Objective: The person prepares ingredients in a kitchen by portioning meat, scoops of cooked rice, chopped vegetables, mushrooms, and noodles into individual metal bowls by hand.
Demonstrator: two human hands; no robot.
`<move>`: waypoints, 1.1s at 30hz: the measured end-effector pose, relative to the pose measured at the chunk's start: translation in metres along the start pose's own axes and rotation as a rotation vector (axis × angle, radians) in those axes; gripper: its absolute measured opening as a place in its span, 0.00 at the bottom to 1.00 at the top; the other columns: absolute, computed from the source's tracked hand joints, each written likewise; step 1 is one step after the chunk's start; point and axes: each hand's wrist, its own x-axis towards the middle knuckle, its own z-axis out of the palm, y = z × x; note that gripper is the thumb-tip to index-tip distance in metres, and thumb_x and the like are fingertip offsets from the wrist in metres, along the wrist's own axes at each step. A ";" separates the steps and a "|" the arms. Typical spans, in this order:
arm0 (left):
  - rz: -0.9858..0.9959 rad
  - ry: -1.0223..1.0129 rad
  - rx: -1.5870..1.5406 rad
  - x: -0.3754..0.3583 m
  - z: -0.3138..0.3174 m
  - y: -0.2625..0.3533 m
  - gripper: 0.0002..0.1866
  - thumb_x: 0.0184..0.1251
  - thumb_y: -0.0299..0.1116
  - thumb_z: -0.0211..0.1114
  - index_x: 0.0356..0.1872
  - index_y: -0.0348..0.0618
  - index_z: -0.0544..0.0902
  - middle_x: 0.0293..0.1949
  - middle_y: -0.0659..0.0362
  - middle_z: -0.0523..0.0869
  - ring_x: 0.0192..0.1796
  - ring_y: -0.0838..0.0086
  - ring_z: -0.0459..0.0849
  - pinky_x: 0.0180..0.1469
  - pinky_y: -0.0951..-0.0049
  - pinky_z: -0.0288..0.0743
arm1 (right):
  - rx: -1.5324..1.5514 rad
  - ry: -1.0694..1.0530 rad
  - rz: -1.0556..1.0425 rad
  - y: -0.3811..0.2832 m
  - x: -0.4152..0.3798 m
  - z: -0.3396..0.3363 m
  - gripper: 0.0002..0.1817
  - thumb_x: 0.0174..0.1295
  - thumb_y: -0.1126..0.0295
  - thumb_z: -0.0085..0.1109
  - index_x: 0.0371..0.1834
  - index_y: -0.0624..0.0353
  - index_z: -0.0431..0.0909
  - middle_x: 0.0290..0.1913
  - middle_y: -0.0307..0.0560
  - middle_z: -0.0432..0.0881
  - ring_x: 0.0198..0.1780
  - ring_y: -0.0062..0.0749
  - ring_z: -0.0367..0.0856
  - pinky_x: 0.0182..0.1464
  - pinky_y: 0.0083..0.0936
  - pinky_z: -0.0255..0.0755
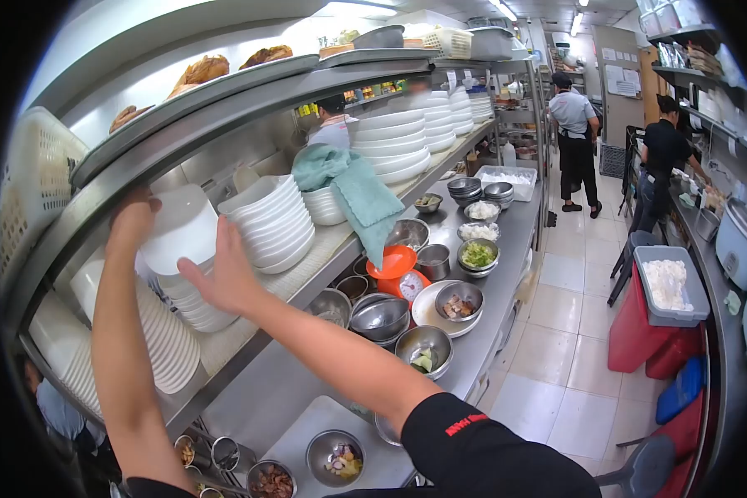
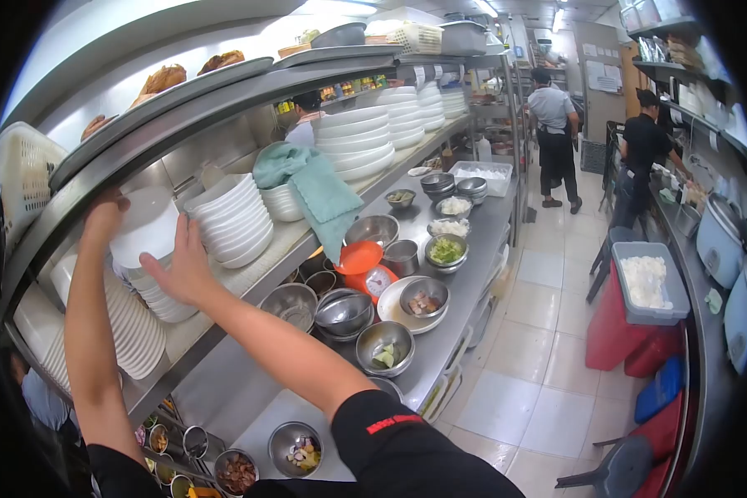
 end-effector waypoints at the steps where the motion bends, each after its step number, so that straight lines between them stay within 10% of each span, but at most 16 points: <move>1: 0.031 0.074 -0.060 -0.015 -0.017 0.013 0.17 0.64 0.35 0.62 0.50 0.38 0.80 0.45 0.40 0.84 0.49 0.46 0.82 0.50 0.54 0.75 | 0.063 0.034 -0.094 -0.014 -0.008 -0.023 0.42 0.63 0.52 0.62 0.67 0.77 0.58 0.63 0.72 0.63 0.67 0.61 0.62 0.70 0.44 0.56; 6: 0.100 0.164 -0.076 -0.116 -0.066 0.042 0.11 0.68 0.35 0.59 0.36 0.34 0.77 0.33 0.40 0.81 0.39 0.41 0.79 0.41 0.50 0.70 | 0.232 -0.322 0.014 -0.020 -0.145 -0.129 0.14 0.63 0.69 0.60 0.49 0.62 0.74 0.41 0.48 0.78 0.42 0.38 0.78 0.47 0.30 0.71; 8: 0.044 0.191 -0.103 -0.175 -0.072 0.045 0.12 0.68 0.34 0.60 0.32 0.33 0.74 0.30 0.39 0.79 0.36 0.42 0.79 0.39 0.51 0.68 | 0.079 -0.895 0.185 -0.010 -0.221 -0.145 0.18 0.61 0.65 0.62 0.51 0.59 0.74 0.44 0.47 0.77 0.47 0.40 0.78 0.59 0.43 0.67; 13: -0.107 -0.304 -0.415 -0.331 -0.045 0.044 0.13 0.63 0.35 0.63 0.25 0.35 0.76 0.21 0.45 0.77 0.26 0.48 0.76 0.31 0.53 0.67 | -0.186 -1.182 -0.377 0.021 -0.345 -0.145 0.16 0.53 0.65 0.64 0.45 0.56 0.78 0.44 0.45 0.79 0.52 0.39 0.78 0.76 0.49 0.49; 17: -0.548 -0.840 -0.499 -0.444 0.019 0.039 0.14 0.63 0.38 0.66 0.36 0.35 0.83 0.26 0.53 0.84 0.31 0.70 0.83 0.37 0.64 0.74 | -0.241 -1.286 -0.355 0.067 -0.389 -0.116 0.15 0.57 0.66 0.59 0.46 0.57 0.78 0.47 0.47 0.78 0.53 0.39 0.77 0.70 0.48 0.57; 23: -1.084 -0.933 -1.013 -0.612 0.085 -0.006 0.13 0.64 0.29 0.61 0.44 0.28 0.78 0.32 0.51 0.85 0.34 0.65 0.85 0.34 0.68 0.80 | -0.331 -1.119 -0.224 0.060 -0.334 -0.112 0.09 0.58 0.65 0.57 0.40 0.54 0.78 0.45 0.45 0.76 0.51 0.41 0.77 0.54 0.42 0.68; 28: -1.286 -0.759 -1.278 -0.631 0.090 0.049 0.19 0.66 0.22 0.55 0.56 0.26 0.65 0.49 0.40 0.78 0.42 0.53 0.85 0.33 0.55 0.87 | -0.291 -1.121 -0.216 0.030 -0.298 -0.114 0.10 0.57 0.67 0.58 0.41 0.55 0.80 0.46 0.44 0.76 0.52 0.40 0.77 0.51 0.40 0.68; 33: -1.424 -0.437 -1.388 -0.629 0.125 0.073 0.21 0.74 0.31 0.56 0.60 0.32 0.62 0.40 0.49 0.80 0.32 0.65 0.84 0.36 0.63 0.83 | -0.301 -1.268 -0.219 0.006 -0.333 -0.120 0.09 0.56 0.68 0.58 0.40 0.55 0.81 0.47 0.44 0.76 0.51 0.38 0.77 0.51 0.38 0.66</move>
